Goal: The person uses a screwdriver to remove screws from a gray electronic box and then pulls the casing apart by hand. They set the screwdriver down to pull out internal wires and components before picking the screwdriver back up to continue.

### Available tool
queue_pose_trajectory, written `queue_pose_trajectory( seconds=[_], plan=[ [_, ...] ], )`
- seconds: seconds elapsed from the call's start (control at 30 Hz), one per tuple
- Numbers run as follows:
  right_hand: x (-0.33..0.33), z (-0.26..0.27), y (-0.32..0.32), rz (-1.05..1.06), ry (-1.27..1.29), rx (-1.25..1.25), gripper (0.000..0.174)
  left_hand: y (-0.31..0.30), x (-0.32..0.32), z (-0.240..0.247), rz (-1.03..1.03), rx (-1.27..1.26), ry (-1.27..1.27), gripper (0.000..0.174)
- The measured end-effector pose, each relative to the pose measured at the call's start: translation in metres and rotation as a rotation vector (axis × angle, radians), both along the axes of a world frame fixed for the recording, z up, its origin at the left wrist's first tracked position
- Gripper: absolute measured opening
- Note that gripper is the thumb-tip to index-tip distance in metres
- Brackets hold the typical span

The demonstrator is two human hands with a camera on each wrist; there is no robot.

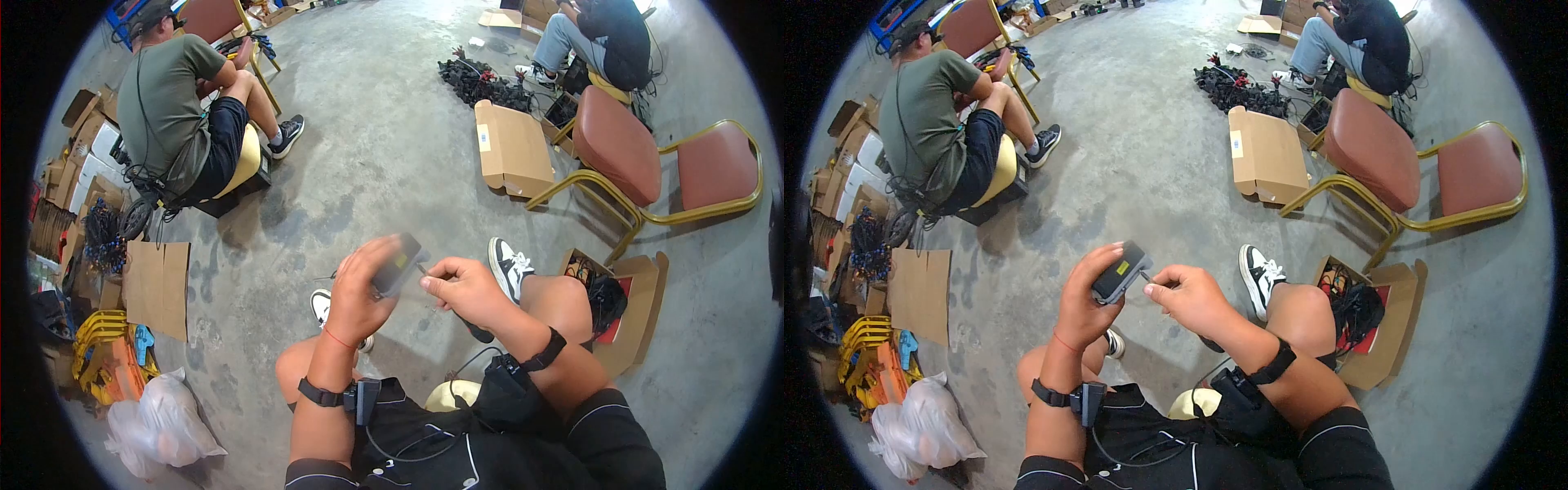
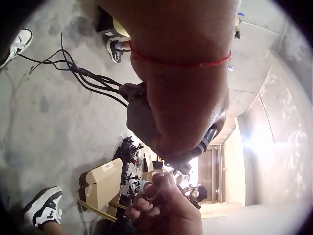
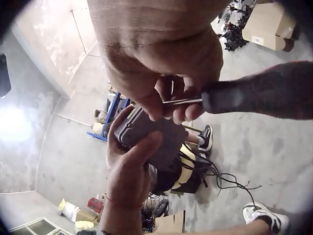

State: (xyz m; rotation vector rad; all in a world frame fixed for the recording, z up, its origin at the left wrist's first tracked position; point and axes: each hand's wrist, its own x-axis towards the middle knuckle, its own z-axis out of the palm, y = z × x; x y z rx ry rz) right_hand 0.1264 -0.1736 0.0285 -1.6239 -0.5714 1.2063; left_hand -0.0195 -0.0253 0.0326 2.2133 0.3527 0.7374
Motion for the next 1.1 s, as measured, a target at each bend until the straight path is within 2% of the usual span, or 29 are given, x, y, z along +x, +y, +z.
queue_pose_trajectory(
  seconds=[0.07,0.23,0.3,0.4,0.53,0.63,0.7,0.77,0.83,1.03,1.1],
  plan=[
    [0.001,-0.008,0.000,-0.009,-0.160,0.008,0.020,-0.001,0.000,0.005,-0.015,0.028,0.014,0.064],
    [-0.001,-0.009,0.002,0.027,-0.292,0.072,0.028,-0.001,0.002,0.001,-0.009,-0.013,-0.017,0.061],
    [-0.002,-0.004,0.003,0.024,-0.334,0.104,0.032,0.002,0.000,-0.001,-0.007,0.097,0.067,0.061],
    [-0.002,-0.001,0.004,0.042,-0.275,0.085,0.036,0.000,0.000,-0.001,0.012,-0.016,0.031,0.062],
    [-0.010,-0.002,0.004,-0.070,-0.184,0.141,0.034,-0.002,0.000,-0.004,0.040,-0.097,-0.006,0.063],
    [-0.013,-0.004,0.010,-0.173,-0.074,0.152,0.032,-0.005,0.002,-0.002,0.048,-0.007,0.024,0.063],
    [-0.012,-0.005,0.013,-0.217,-0.016,0.139,0.030,-0.008,0.005,-0.004,0.070,0.198,0.066,0.067],
    [-0.008,-0.004,0.013,-0.261,0.141,0.033,0.022,-0.012,0.007,-0.009,0.074,0.265,0.074,0.067],
    [-0.005,-0.006,0.015,-0.275,0.155,0.016,0.019,-0.015,0.009,-0.012,0.092,0.363,0.089,0.068],
    [0.001,-0.017,0.018,-0.329,0.245,0.011,0.012,-0.020,0.011,-0.012,0.110,0.401,0.150,0.070],
    [0.001,-0.018,0.021,-0.323,0.276,0.005,0.011,-0.021,0.012,-0.014,0.119,0.437,0.152,0.052]
  ],
)
